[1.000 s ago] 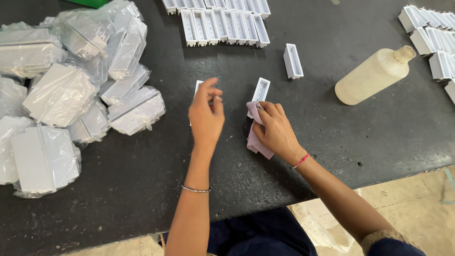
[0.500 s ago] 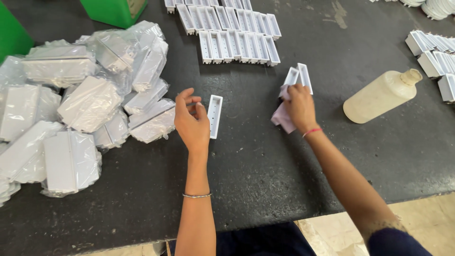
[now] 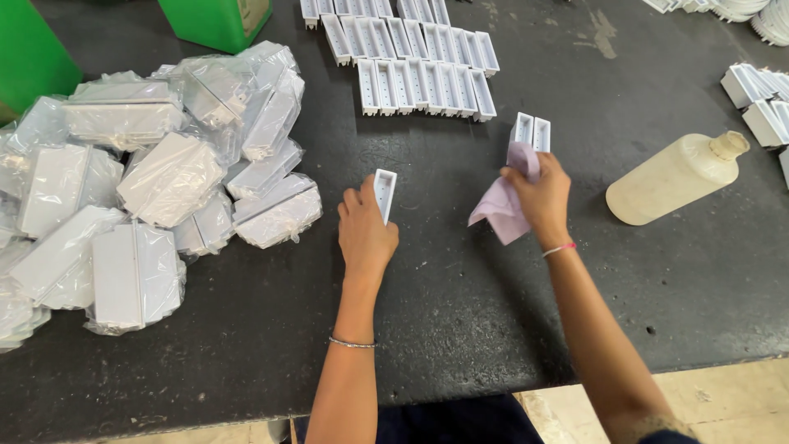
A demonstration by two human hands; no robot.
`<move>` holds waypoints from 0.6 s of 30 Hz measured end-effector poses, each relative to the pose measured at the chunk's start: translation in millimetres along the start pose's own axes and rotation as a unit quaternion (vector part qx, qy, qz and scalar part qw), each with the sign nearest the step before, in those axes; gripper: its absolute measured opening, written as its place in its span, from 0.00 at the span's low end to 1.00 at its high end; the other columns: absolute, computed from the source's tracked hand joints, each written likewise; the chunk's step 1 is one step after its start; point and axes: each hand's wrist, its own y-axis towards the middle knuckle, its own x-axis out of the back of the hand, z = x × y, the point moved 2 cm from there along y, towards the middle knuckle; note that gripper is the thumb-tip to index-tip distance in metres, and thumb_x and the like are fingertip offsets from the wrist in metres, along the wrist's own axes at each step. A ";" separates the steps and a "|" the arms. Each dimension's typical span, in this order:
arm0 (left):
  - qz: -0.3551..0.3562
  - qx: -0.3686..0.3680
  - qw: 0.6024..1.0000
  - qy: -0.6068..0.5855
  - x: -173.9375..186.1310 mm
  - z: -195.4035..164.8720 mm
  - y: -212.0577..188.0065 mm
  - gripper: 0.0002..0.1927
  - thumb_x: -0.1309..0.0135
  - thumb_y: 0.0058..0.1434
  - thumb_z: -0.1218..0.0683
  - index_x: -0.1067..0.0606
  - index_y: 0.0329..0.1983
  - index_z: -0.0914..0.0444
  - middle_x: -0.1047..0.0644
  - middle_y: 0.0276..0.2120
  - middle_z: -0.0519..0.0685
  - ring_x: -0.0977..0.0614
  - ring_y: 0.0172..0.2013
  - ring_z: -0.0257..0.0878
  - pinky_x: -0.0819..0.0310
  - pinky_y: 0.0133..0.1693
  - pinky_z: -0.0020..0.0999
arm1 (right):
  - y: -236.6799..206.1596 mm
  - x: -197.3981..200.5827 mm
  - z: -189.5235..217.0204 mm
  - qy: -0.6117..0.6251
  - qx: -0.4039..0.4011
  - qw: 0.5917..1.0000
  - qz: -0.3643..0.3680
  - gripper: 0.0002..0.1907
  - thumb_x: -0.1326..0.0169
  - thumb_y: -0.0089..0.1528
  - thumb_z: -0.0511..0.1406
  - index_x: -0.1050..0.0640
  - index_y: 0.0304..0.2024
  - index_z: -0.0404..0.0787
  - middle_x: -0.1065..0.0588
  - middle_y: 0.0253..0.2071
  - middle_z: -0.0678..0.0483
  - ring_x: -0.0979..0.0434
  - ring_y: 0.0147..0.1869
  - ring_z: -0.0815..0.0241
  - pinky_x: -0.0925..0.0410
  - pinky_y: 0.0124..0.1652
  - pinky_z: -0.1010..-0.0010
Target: The person wipes white plastic rectangular parts with a cloth on a dark worktable. They pick up each part, wipe its surfaces, and place it back in a row. A white bottle is visible nearby, but the person does not use it during the clip.
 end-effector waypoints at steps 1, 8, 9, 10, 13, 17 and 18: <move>-0.006 -0.017 1.000 -0.015 -2.9 -3.1 -0.6 0.45 0.37 0.47 0.62 0.39 0.69 0.58 0.32 0.55 0.57 0.28 0.55 0.57 0.28 0.52 0.49 | -4.4 -3.1 3.0 0.028 -0.016 0.999 0.005 0.18 0.31 0.57 0.35 0.20 0.45 0.31 0.21 0.45 0.46 0.18 0.44 0.50 0.28 0.45 0.65; -0.010 -0.110 0.991 -0.078 -29.8 -28.4 -2.2 0.44 0.38 0.45 0.64 0.37 0.68 0.59 0.28 0.55 0.56 0.27 0.55 0.57 0.29 0.53 0.48 | -29.0 -27.7 16.0 0.073 -0.029 0.996 0.044 0.18 0.34 0.58 0.35 0.21 0.49 0.32 0.21 0.49 0.48 0.18 0.48 0.53 0.29 0.49 0.68; -0.009 -0.125 0.989 -0.083 -34.7 -31.3 -1.9 0.44 0.38 0.45 0.64 0.37 0.68 0.60 0.27 0.55 0.56 0.26 0.55 0.56 0.29 0.54 0.48 | -30.9 -30.1 15.9 0.083 -0.035 0.995 0.045 0.18 0.35 0.58 0.35 0.21 0.49 0.33 0.21 0.50 0.48 0.18 0.49 0.53 0.29 0.49 0.67; -0.012 -0.131 0.988 -0.084 -39.5 -34.2 -1.7 0.44 0.38 0.46 0.64 0.37 0.69 0.60 0.27 0.56 0.55 0.26 0.55 0.56 0.28 0.54 0.47 | -32.2 -31.3 15.3 0.093 -0.041 0.994 0.047 0.18 0.36 0.59 0.34 0.21 0.49 0.33 0.21 0.51 0.48 0.19 0.50 0.53 0.29 0.49 0.67; -0.015 -0.140 0.986 -0.087 -51.1 -42.8 -1.9 0.43 0.39 0.49 0.64 0.37 0.71 0.59 0.27 0.57 0.55 0.26 0.56 0.55 0.28 0.56 0.47 | -31.9 -27.9 12.6 0.091 -0.008 0.995 0.045 0.16 0.39 0.60 0.31 0.21 0.50 0.33 0.22 0.54 0.47 0.19 0.53 0.50 0.29 0.52 0.66; -0.014 -0.150 0.983 -0.102 -49.9 -51.8 0.1 0.47 0.35 0.46 0.62 0.39 0.71 0.62 0.28 0.56 0.58 0.27 0.54 0.58 0.30 0.55 0.49 | -30.8 -20.2 8.1 0.087 0.009 0.994 0.057 0.17 0.43 0.59 0.29 0.22 0.52 0.34 0.23 0.54 0.47 0.20 0.55 0.47 0.30 0.53 0.64; -0.012 -0.159 0.981 -0.108 -46.3 -52.3 0.8 0.48 0.32 0.44 0.61 0.40 0.70 0.63 0.29 0.55 0.59 0.28 0.53 0.59 0.31 0.54 0.50 | -30.4 -18.2 7.1 0.085 0.017 0.995 0.058 0.18 0.44 0.59 0.28 0.22 0.53 0.35 0.23 0.55 0.47 0.21 0.55 0.46 0.30 0.54 0.63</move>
